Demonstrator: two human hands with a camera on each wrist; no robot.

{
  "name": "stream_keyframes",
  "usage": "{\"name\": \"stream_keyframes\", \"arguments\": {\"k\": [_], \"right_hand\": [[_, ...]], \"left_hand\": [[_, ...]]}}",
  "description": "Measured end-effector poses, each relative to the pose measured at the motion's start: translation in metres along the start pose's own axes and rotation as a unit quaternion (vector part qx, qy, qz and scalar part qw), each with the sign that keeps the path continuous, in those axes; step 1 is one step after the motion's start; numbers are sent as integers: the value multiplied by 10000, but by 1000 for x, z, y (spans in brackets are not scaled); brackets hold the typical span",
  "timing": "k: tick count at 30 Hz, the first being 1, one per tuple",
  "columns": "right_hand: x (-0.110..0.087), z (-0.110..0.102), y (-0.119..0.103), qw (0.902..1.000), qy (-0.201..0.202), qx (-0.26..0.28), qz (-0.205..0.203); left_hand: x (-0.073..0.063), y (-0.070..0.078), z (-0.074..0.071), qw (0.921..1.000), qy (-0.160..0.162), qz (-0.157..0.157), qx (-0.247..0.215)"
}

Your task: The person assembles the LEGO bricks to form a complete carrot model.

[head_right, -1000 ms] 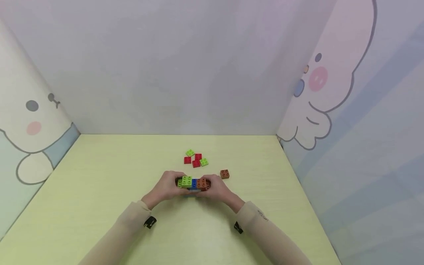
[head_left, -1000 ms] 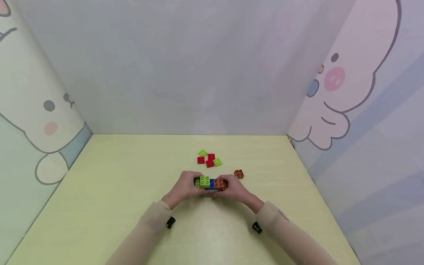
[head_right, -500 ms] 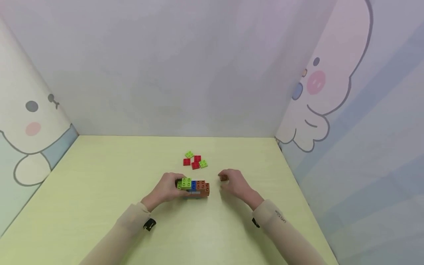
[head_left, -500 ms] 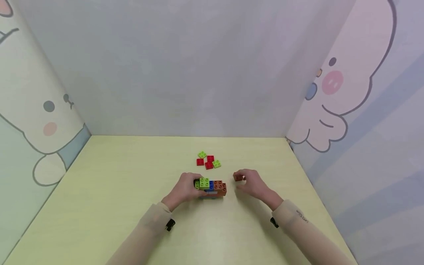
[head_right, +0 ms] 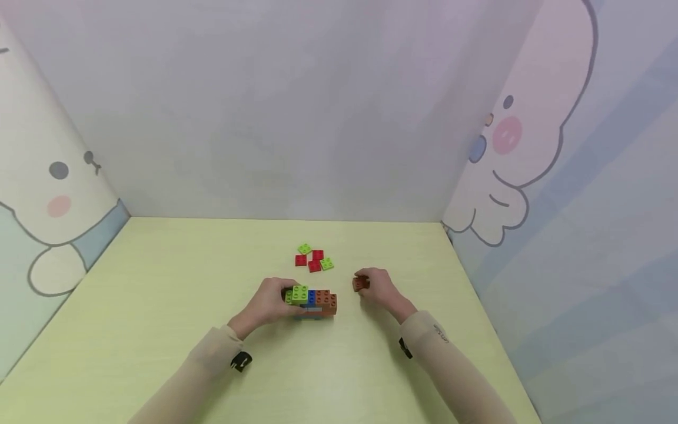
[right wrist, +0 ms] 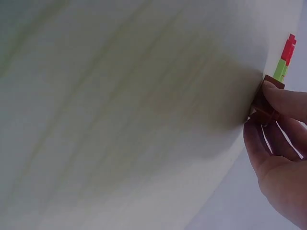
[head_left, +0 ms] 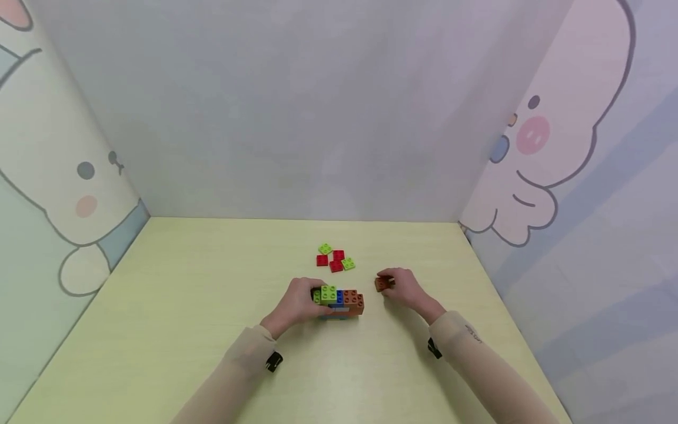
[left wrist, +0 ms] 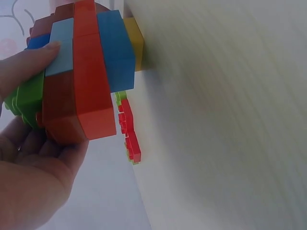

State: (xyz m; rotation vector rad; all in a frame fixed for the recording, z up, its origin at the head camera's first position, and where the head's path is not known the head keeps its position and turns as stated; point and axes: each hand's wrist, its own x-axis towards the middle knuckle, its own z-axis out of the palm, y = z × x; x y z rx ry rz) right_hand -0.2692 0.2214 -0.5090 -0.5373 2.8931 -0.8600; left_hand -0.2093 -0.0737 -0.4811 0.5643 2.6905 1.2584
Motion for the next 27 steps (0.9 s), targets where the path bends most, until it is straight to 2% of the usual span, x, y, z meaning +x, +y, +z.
{"name": "stream_keyframes", "arguments": {"k": [3, 6, 10, 18, 23, 27], "right_hand": [[0, 0, 0, 9999, 21, 98, 140], [-1, -2, -3, 9981, 62, 487, 375], [-4, -7, -11, 9931, 155, 1060, 482], [-10, -17, -43, 9752, -77, 2207, 171], [-14, -21, -64, 9681, -250, 2494, 42], [-22, -31, -91, 9659, -350, 2556, -241]], "left_hand": [[0, 0, 1, 10000, 30, -23, -81], [1, -2, 2, 9999, 63, -35, -144], [1, -5, 2, 9997, 91, -56, -241], [2, -6, 2, 9996, 81, -94, -245], [2, -5, 2, 9996, 46, -161, -223], [2, -4, 1, 9997, 36, -115, -198]]}}
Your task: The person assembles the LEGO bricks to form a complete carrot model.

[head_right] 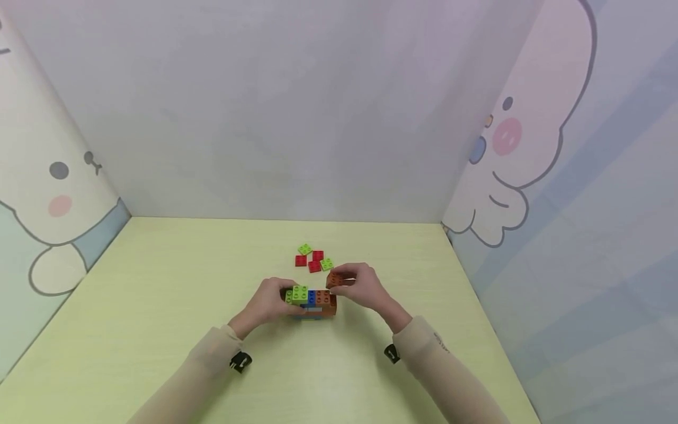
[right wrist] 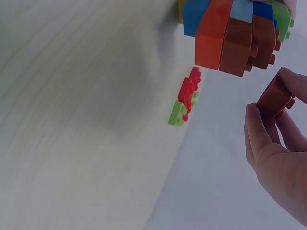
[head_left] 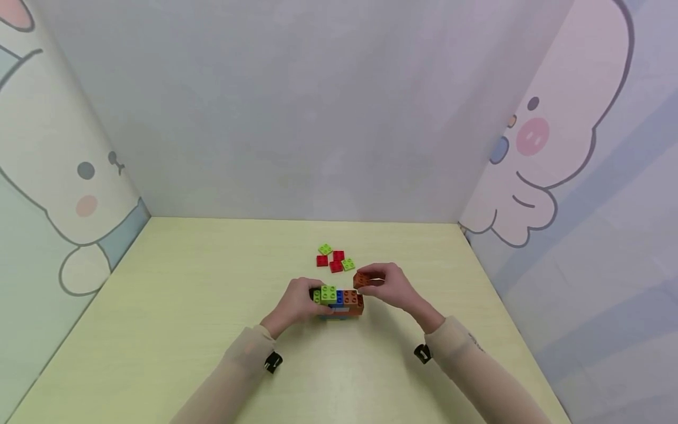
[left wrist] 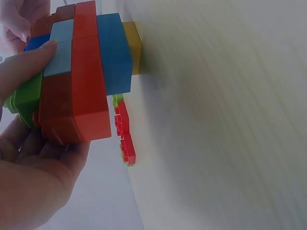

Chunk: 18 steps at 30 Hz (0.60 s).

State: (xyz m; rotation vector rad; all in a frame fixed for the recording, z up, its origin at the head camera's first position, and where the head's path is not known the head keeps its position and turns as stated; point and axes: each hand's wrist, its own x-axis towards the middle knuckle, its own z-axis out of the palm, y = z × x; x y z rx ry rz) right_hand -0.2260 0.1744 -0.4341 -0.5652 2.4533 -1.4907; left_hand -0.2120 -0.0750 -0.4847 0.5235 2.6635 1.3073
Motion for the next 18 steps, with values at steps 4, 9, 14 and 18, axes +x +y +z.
{"name": "stream_keyframes", "arguments": {"k": [4, 9, 14, 18], "right_hand": [[-6, 5, -23, 9997, -117, -141, -170], [-9, 13, -35, 9988, -242, -255, -332], [-7, 19, -38, 9985, -342, -180, -374], [-2, 24, -26, 9984, -350, -196, -389]], "left_hand": [[0, 0, 0, 10000, 18, 45, 41], [1, -1, 1, 10000, 17, 47, 40], [1, 0, 1, 10000, 16, 81, 54], [1, 0, 0, 10000, 0, 78, 57]]}}
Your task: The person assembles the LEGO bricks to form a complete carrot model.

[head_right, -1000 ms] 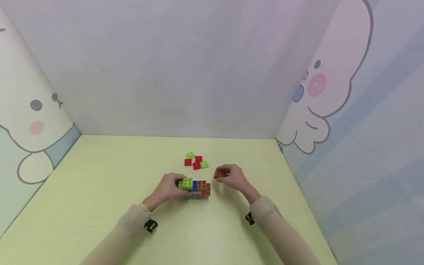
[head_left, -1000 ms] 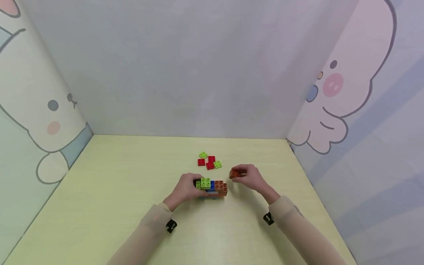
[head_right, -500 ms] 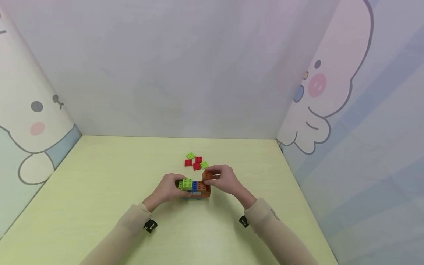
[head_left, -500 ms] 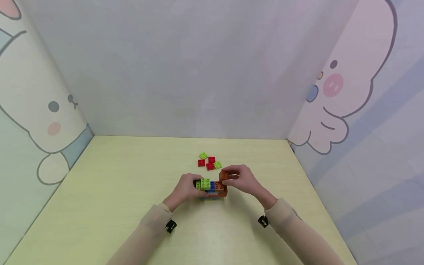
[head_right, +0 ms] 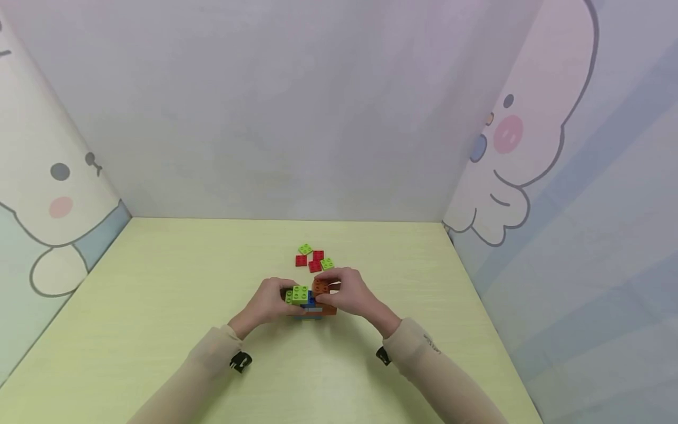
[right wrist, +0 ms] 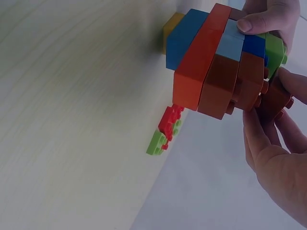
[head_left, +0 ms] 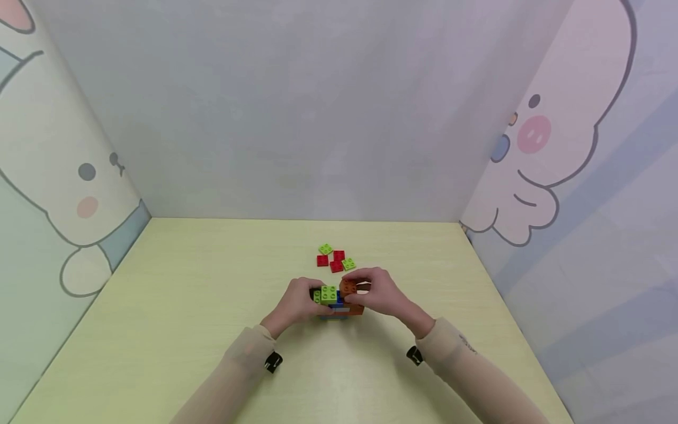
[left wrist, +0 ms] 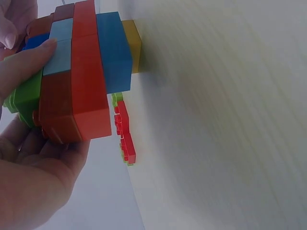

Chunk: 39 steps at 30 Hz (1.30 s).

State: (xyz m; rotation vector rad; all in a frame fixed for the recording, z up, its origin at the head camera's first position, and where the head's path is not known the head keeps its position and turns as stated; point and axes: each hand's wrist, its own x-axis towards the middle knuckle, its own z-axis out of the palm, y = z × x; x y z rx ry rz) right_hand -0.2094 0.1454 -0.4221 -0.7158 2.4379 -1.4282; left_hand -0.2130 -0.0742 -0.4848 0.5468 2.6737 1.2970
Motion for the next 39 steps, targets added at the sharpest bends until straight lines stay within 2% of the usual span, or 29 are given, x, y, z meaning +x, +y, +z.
{"name": "stream_keyframes", "arguments": {"k": [6, 13, 20, 27, 39], "right_hand": [[5, 5, 23, 9989, -86, -454, -31], [3, 5, 22, 9973, -196, -670, -239], [2, 7, 23, 9960, -194, -832, -257], [3, 8, 27, 9948, -239, -874, -468], [3, 12, 31, 9934, -147, -1039, -457]], "left_hand": [[0, 0, 0, 10000, -42, 20, 8], [0, 0, 1, 10000, -59, 41, -59], [0, 1, 0, 9999, -78, 74, -91], [-1, 2, -1, 9998, -74, 0, -185], [-1, 3, -2, 9999, -95, 17, -118]]}}
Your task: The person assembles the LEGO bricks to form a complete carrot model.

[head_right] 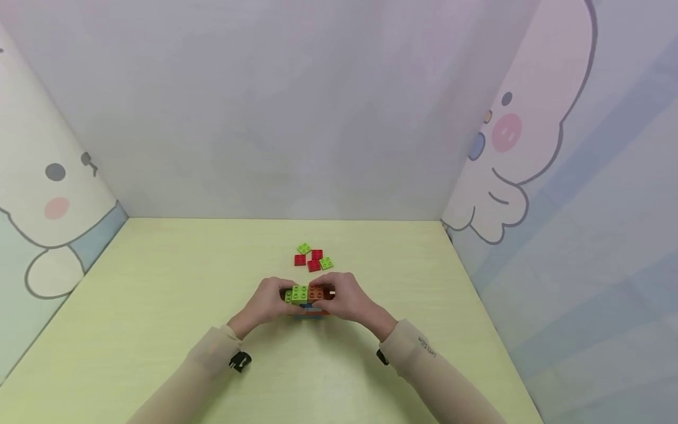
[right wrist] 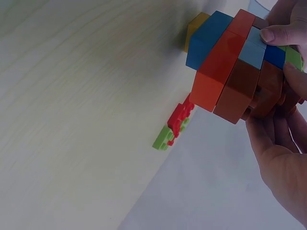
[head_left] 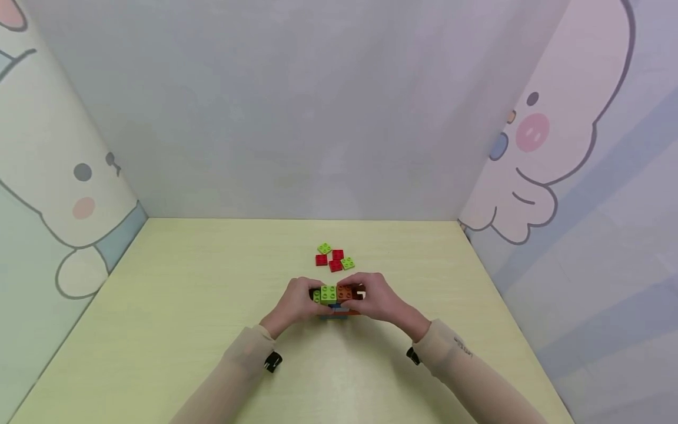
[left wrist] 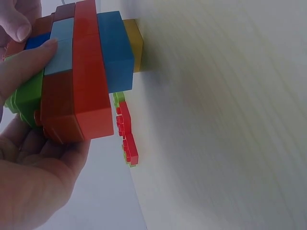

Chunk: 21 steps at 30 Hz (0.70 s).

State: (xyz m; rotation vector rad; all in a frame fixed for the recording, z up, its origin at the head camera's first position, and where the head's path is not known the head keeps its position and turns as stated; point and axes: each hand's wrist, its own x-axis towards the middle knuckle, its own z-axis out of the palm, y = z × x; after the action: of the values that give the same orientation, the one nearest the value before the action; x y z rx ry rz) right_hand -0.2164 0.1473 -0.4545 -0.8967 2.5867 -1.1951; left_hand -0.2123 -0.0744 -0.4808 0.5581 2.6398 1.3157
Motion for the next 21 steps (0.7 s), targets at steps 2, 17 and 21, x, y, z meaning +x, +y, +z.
{"name": "stream_keyframes", "arguments": {"k": [2, 17, 21], "right_hand": [[1, 0, 0, 10000, -11, -59, 3], [5, -1, -4, 9991, -182, -376, 47], [7, -1, -5, 9986, -227, -476, 85]], "left_hand": [[0, 0, 0, 10000, -4, -8, -19], [-1, 0, 0, 10000, -39, 39, -66], [-1, 1, -1, 9999, -3, 73, -81]]}}
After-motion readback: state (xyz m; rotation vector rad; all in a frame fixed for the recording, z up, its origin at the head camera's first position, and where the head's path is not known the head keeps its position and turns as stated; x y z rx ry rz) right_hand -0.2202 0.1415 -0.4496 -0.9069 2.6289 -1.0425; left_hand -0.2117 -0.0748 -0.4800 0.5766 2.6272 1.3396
